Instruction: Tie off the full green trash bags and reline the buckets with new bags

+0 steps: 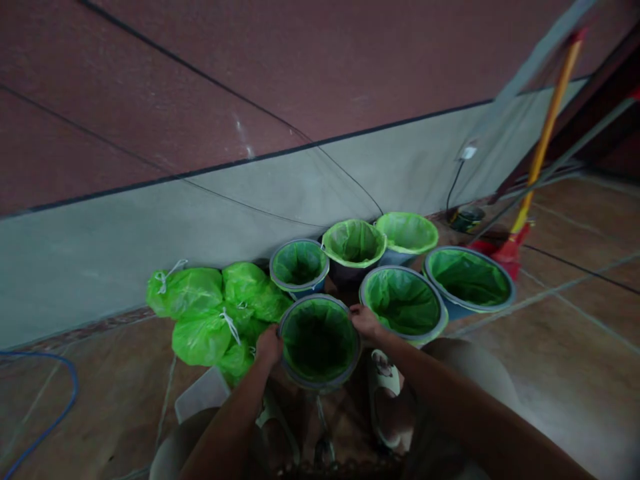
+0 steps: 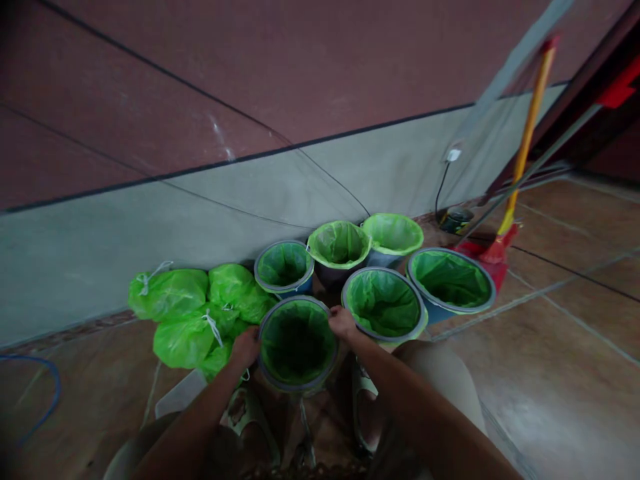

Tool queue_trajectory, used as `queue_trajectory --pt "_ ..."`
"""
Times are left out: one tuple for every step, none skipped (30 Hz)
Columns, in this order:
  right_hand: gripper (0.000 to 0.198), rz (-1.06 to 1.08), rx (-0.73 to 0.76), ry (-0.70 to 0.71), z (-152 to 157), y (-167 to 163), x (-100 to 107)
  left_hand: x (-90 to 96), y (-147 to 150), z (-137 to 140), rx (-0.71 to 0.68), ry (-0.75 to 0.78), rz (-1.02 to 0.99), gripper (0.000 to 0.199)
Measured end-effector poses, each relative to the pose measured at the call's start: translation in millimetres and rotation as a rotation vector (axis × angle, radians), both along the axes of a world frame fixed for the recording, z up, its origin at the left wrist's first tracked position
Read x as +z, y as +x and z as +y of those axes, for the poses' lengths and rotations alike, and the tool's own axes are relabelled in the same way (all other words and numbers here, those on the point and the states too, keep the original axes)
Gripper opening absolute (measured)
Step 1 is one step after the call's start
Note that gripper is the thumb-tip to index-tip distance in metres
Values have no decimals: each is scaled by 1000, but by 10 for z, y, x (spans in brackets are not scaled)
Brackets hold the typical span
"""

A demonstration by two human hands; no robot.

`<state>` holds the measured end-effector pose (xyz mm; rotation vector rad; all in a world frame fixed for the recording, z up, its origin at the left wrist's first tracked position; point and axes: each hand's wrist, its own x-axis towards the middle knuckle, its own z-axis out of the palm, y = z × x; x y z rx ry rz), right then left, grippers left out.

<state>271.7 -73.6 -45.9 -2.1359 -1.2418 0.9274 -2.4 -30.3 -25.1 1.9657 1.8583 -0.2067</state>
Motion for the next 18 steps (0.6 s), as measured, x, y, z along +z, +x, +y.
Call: queue_trajectory --pt "28 -32 22 -12 12 15 21 -9 2 5 10 8 -43 32" --pt "30 -82 45 -23 25 35 48 -15 6 8 19 19 -81 36" --pt "31 -149 63 -30 37 59 78 -16 15 10 26 30 -107 41" --pt "33 -229 70 -33 45 88 108 -11 29 9 34 44 -117 45" --pt "34 -318 61 -37 48 119 133 1 48 8 47 55 -109 49" --pt "34 -402 35 -50 45 154 151 20 73 5 62 66 -85 53" --pt "34 -475 5 -81 36 190 158 44 103 2 74 78 -57 54" --pt "35 -530 -19 -127 22 228 155 72 137 -2 77 90 -31 55" --pt "35 -561 -29 -182 6 266 141 102 176 -8 68 101 -12 53" --pt "35 -566 -25 -236 -12 302 120 130 219 -16 44 111 -5 50" --pt "33 -554 -8 -281 -28 335 96 154 264 -29 8 120 -10 47" --pt "32 -534 20 -311 -41 363 72 169 312 -48 -36 119 -23 44" --pt "30 -515 50 -324 -51 386 51 176 362 -77 -84 103 -40 40" --pt "30 -503 76 -325 -56 404 34 173 414 -118 -132 72 -61 38" --pt "30 -498 95 -321 -57 417 24 160 468 -171 -187 35 -87 35" --pt "31 -498 112 -318 -55 426 19 140 523 -238 -247 -8 -118 33" --pt "33 -500 126 -315 -51 431 18 115 579 -316 -307 -49 -149 31" --pt "34 -504 138 -314 -46 432 19 88 635 -401 -375 -81 -184 29"
